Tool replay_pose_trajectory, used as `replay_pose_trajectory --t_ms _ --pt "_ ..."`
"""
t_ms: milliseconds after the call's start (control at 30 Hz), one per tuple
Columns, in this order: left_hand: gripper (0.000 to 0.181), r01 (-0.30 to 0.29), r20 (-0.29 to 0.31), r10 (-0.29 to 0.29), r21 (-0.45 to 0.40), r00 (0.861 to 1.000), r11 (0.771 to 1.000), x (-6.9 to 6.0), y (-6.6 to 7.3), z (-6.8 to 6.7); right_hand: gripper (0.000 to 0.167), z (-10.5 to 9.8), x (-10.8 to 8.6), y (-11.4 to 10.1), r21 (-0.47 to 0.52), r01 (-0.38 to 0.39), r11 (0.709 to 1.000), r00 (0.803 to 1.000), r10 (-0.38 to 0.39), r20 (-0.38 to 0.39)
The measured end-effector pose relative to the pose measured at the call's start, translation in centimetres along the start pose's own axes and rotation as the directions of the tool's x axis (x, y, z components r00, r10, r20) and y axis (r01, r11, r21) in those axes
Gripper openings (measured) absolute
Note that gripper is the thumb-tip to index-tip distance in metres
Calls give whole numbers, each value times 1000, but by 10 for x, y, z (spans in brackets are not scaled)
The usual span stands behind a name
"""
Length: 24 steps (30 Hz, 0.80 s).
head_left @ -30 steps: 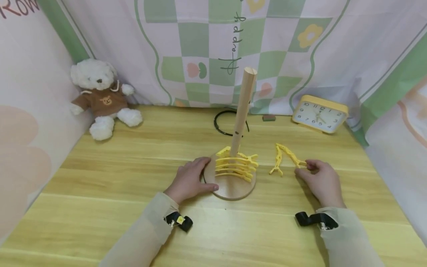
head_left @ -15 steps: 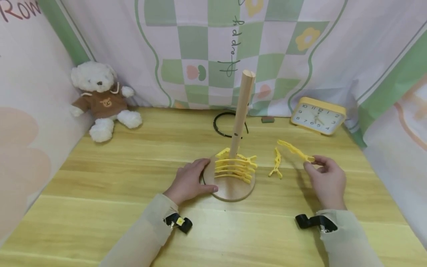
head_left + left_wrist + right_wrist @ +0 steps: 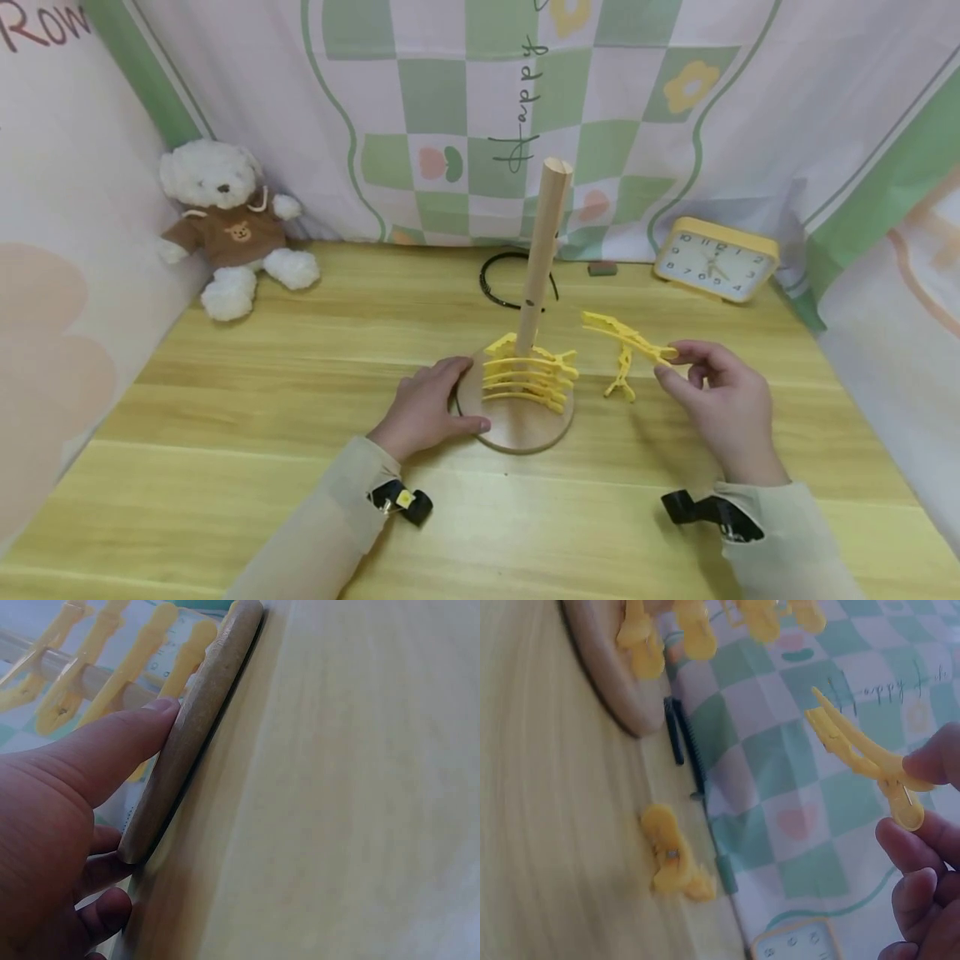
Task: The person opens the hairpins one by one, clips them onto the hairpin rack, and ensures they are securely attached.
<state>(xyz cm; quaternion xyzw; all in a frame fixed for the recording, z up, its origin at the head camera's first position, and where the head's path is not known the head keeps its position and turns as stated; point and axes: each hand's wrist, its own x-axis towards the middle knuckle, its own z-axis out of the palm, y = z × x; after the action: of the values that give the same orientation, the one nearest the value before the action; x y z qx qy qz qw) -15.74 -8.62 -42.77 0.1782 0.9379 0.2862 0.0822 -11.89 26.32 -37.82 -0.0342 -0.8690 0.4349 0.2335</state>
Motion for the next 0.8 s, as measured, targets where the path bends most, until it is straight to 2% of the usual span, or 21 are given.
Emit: replay_pose_trajectory --t_ms 200,400,600,800 --pt "98 -4 -4 4 0 1000 1000 0 0 0 25 0 -7 -21 49 83 995 994 -86 62" --pt "99 -8 -5 8 4 1000 1000 0 0 0 27 5 -13 -34 85 150 985 980 -160 116" --pt "99 -41 -20 41 12 999 999 1 -2 2 27 9 -10 -42 86 227 970 962 -237 136" --pt "100 -94 -46 94 8 994 996 3 -6 8 28 9 -4 -44 86 259 962 948 -270 171"
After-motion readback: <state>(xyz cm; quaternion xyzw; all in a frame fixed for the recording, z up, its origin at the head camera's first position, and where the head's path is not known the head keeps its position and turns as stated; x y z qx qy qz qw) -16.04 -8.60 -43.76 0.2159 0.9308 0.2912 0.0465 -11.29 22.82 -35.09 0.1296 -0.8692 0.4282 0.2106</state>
